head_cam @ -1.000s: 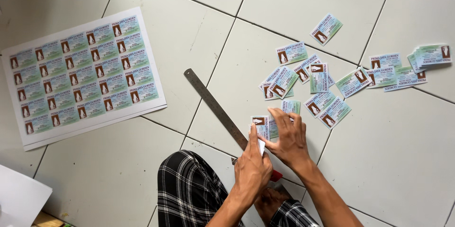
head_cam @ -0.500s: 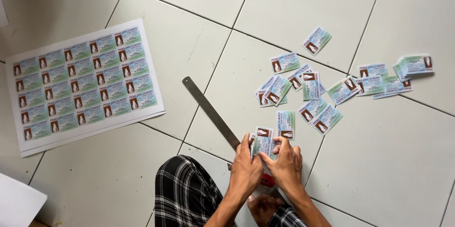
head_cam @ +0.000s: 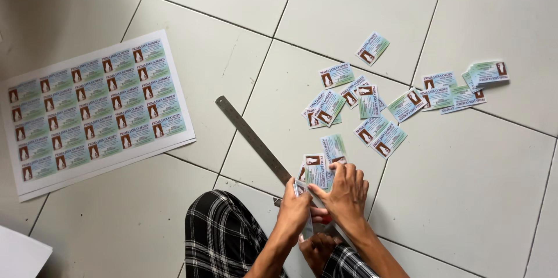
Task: The person sits on the floor and uses a metal ruler and a red utility knife to cut a large sheet of printed labels into smaller individual pieces. They then gather the cut pieces, stack them, and fold them into a small bundle before setting it aside. The person then picks up another sheet and begins cutting it in the same manner.
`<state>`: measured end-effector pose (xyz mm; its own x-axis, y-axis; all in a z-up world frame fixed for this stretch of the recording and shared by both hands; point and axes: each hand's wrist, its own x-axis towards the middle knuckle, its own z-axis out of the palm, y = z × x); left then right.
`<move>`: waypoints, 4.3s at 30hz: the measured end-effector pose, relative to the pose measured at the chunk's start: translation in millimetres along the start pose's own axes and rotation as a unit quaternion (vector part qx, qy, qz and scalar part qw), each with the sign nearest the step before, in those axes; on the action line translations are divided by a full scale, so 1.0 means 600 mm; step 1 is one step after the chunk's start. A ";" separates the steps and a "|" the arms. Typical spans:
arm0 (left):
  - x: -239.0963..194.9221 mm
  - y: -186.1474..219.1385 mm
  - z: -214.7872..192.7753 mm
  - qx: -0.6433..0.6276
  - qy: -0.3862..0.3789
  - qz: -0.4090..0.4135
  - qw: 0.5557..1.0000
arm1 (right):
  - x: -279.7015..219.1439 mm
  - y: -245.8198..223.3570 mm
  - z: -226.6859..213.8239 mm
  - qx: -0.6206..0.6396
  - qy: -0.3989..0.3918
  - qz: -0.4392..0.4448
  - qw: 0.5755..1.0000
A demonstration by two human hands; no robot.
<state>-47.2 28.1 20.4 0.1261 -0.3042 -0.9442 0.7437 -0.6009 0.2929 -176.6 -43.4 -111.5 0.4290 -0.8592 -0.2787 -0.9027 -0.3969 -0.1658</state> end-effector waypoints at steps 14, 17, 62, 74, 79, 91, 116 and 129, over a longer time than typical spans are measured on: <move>0.056 -0.057 0.006 -0.166 -0.009 0.008 0.986 | -0.010 -0.011 -0.023 0.103 -0.071 0.010 0.992; 0.051 -0.056 0.001 -0.145 -0.012 -0.006 0.989 | -0.015 -0.011 -0.010 0.088 0.016 0.009 0.996; 0.086 -0.002 -0.033 -0.050 -0.028 0.199 0.978 | -0.012 0.016 -0.144 0.491 -0.123 0.019 0.862; 0.060 -0.015 0.007 0.014 -0.267 0.031 0.963 | 0.009 0.025 -0.178 0.261 -0.217 -0.065 0.938; 0.072 -0.017 -0.002 -0.008 -0.228 0.058 0.972 | 0.113 0.166 -0.083 0.210 0.123 -0.063 0.968; 0.071 -0.006 0.003 0.042 -0.173 0.042 0.983 | 0.158 0.182 -0.182 0.191 -0.076 0.146 0.968; 0.101 -0.024 0.013 -0.074 -0.068 0.208 0.973 | 0.083 0.041 -0.134 0.354 -0.034 0.134 0.925; 0.090 -0.028 0.011 0.130 0.003 0.485 0.865 | -0.036 -0.124 -0.205 0.715 -0.231 0.349 0.559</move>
<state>-57.1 16.6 -34.4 0.6122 -0.7545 -0.2367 0.1144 -0.2116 0.9706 -122.6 -35.3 23.2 0.2483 -0.3363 -0.9084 -0.0481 0.9323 -0.3584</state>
